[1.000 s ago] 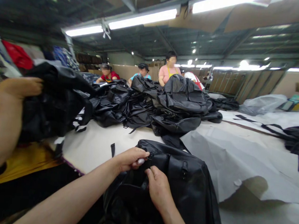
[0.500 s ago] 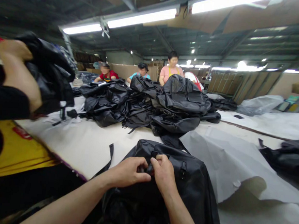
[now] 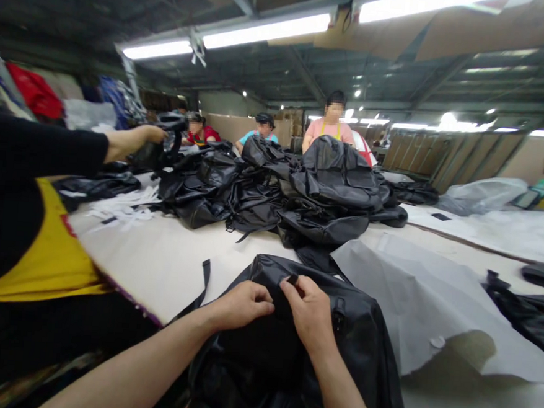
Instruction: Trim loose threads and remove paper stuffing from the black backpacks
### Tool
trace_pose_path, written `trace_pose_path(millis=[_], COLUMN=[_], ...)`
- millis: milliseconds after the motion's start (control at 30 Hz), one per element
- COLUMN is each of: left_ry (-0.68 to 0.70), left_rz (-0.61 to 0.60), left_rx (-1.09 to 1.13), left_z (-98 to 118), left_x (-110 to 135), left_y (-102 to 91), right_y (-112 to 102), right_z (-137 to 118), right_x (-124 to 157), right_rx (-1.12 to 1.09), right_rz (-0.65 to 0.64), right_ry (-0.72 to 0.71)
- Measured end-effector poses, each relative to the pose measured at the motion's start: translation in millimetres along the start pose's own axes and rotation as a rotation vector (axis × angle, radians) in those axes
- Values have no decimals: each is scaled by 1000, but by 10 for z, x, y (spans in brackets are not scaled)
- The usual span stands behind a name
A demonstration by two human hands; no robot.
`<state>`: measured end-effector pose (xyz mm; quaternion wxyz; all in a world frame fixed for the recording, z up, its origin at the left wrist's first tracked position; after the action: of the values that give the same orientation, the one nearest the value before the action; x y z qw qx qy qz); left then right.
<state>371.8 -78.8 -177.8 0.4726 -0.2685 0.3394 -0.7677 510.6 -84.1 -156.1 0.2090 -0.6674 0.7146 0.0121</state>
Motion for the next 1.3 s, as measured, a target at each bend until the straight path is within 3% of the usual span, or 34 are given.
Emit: trace_pose_path(millis=[133, 233, 433, 1067, 1300], left_ry=[-28, -134, -269, -192, -212], left_rz=[-88, -154, -140, -172, -150], left_rx=[341, 626, 525, 469, 473], left_z=[-19, -25, -26, -183, -152], left_x=[-53, -134, -298, -304, -304], left_y=[93, 176, 210, 272, 259], right_y=[-35, 26, 149, 232, 98], right_z=[-26, 18, 16, 50, -26], right_x=[466, 709, 897, 988, 867], right_rx=[83, 170, 362, 495, 294], right_rz=[50, 22, 5, -43, -18], right_ry=[-255, -404, -616, -695, -615])
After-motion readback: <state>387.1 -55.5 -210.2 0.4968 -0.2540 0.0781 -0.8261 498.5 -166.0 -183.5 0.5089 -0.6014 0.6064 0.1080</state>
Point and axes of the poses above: each hand's wrist, its own x-axis away from the middle knuckle, its own y-axis out of the palm, z = x × y, the point moved 7 cm from there along -x, towards the middle knuckle, and after that the axes turned 13 degrees about -x, right-handed, at the moved point
